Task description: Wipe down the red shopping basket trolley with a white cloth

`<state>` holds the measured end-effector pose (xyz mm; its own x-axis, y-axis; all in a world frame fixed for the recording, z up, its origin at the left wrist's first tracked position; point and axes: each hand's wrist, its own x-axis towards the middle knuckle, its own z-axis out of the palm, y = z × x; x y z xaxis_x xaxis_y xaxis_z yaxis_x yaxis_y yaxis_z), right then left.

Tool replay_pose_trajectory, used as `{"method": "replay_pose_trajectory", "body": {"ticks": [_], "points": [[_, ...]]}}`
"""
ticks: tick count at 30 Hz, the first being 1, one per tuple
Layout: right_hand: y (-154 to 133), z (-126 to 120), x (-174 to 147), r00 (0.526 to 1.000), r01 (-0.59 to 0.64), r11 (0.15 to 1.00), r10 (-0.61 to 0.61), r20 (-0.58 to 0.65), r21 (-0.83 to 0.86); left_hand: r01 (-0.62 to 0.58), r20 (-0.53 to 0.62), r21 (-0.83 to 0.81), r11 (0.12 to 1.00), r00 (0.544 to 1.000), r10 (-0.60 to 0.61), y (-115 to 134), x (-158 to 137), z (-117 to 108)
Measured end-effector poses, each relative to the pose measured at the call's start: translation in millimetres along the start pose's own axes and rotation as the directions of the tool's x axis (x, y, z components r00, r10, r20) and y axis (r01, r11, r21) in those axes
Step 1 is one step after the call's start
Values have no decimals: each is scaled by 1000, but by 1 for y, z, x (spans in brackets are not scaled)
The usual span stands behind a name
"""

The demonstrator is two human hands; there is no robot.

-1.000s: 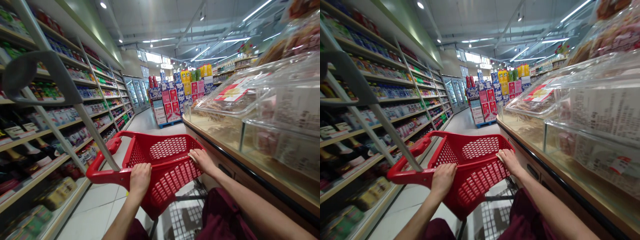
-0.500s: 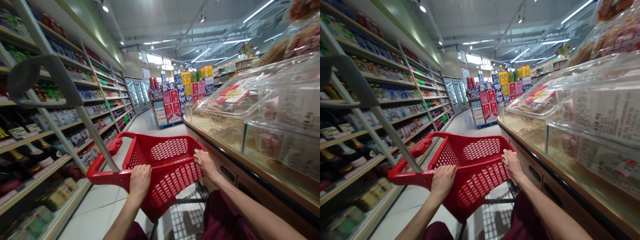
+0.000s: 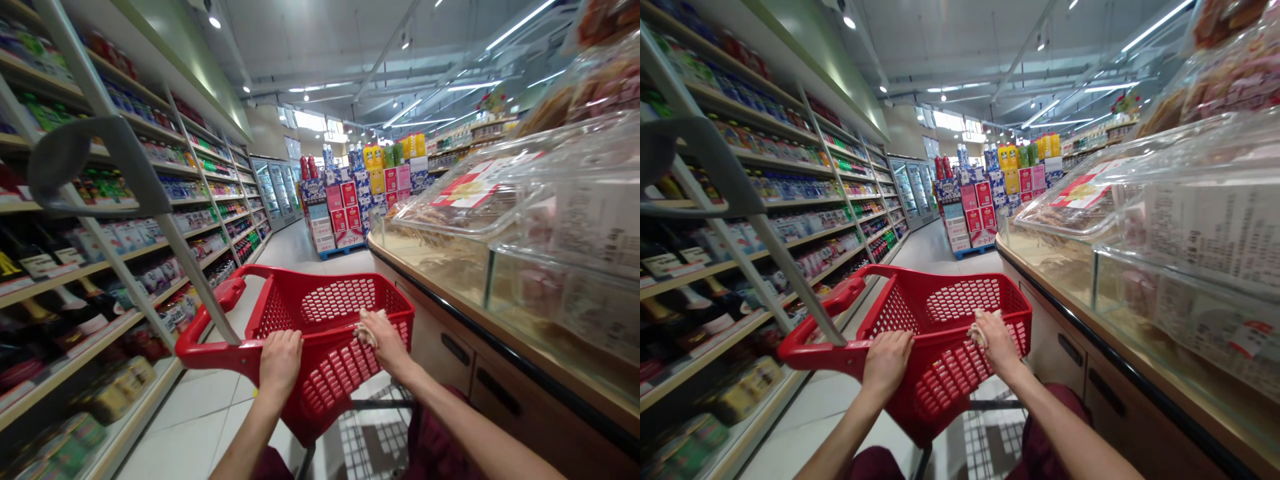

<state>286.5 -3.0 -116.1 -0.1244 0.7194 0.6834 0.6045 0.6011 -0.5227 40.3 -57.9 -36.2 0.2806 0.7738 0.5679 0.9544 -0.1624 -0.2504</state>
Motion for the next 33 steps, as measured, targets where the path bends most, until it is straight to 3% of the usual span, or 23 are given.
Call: {"method": "replay_pose_trajectory", "body": {"ticks": [2,4,6,9,13,16,20,23,26,28,30,33], "points": [[-16,-1,5,1000,0,992,-3,18,124,-6,-4,2,1000,1000,6,-2,-2,0],[-18,-18,15,988,-136,973,146,-46,186,-14,-9,-2,1000,1000,14,-4,-4,0],[-7,-40,28,945,-299,947,311,-103,117,-13,-14,-7,1000,1000,13,-5,-6,0],[15,-59,37,925,-380,919,377,-53,-102,-2,-12,-13,1000,1000,2,-4,-6,-1],[27,-42,23,962,-257,927,273,20,-275,-7,-11,-19,1000,1000,7,-5,-5,0],[18,-16,9,976,-181,907,214,47,-379,-11,-22,-27,1000,1000,10,-5,-5,0],[0,3,6,978,-166,896,203,46,-412,-10,-26,-36,999,1000,9,-7,-5,1],[7,-7,11,983,-3,954,59,177,-301,-15,-27,-43,999,1000,14,-9,-5,1],[37,-36,13,959,104,990,-73,274,-99,-23,-29,-46,999,999,22,-10,-5,1],[59,-56,9,981,17,996,-1,195,-82,-25,-21,-49,998,1000,24,-9,-6,0],[73,-64,4,992,-117,987,121,32,-107,-18,-2,-50,999,1000,18,-7,-5,-1],[67,-50,-1,982,-158,987,156,-109,-17,-4,15,-40,999,1000,4,-5,-4,-2]]}}
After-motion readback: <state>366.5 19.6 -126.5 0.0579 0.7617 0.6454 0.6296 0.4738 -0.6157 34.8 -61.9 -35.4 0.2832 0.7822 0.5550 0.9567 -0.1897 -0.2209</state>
